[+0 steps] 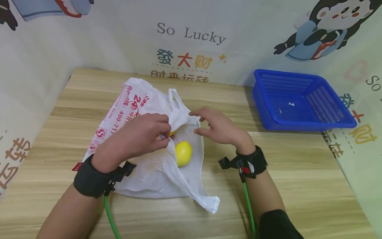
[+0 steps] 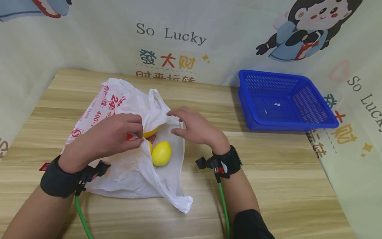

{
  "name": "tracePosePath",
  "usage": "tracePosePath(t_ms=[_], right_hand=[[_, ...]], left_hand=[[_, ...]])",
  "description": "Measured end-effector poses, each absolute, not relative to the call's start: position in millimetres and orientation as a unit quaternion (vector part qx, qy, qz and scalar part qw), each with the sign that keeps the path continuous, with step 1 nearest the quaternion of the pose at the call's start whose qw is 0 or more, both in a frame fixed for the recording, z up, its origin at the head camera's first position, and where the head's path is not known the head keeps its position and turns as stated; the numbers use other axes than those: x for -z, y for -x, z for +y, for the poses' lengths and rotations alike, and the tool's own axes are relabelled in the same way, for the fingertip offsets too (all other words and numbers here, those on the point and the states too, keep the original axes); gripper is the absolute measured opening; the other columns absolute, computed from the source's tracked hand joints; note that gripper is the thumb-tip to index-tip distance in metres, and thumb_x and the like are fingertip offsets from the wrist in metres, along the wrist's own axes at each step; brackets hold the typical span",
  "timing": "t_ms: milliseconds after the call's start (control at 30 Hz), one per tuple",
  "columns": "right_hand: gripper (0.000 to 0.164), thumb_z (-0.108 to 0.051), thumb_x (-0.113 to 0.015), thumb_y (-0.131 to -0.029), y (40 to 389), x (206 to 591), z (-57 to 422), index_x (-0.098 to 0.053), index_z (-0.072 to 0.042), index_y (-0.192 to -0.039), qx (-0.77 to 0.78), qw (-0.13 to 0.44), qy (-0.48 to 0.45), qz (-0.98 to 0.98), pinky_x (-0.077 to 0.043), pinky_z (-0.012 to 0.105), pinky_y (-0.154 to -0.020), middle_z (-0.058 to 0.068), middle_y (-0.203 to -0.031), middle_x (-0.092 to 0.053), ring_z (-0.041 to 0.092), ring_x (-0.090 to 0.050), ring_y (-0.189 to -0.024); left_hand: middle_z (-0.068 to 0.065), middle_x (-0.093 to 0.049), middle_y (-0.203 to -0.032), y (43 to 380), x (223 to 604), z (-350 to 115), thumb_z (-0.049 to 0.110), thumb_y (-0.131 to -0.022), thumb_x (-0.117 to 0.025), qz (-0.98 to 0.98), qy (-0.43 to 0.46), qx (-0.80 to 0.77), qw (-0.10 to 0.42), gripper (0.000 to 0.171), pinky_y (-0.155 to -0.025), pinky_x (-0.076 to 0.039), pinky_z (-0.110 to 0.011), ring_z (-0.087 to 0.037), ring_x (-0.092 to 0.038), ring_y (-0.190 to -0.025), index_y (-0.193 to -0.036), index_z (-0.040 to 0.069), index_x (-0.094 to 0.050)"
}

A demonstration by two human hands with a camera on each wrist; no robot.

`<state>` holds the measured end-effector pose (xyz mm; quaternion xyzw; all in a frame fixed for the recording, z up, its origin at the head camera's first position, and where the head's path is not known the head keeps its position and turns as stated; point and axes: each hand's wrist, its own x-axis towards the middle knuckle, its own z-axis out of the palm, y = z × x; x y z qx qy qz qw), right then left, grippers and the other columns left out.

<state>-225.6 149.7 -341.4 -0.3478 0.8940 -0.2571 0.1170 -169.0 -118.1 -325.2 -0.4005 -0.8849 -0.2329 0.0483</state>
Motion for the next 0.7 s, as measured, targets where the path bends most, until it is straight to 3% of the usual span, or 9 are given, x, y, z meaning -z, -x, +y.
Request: tracePosePath(t_ms=[700], right_hand=[[0.055, -0.019, -0.067, -0.098, 284, 344, 123, -0.049, -0.006, -0.148, 0.251, 0.079, 0.31, 0.914, -0.046, 0.044, -0.101, 0.015, -0.147, -0.051, 0.035, -0.056, -0.122]], left_hand=[[0.003, -0.054, -0.075, 169, 328, -120, 0.0, -0.084, -0.072, -0.862, 0.44, 0.234, 0.096, 0.014, -0.062, -0.045, -0.029, -0.012, -0.05, -0.066, -0.076, 0.012, -0.068]])
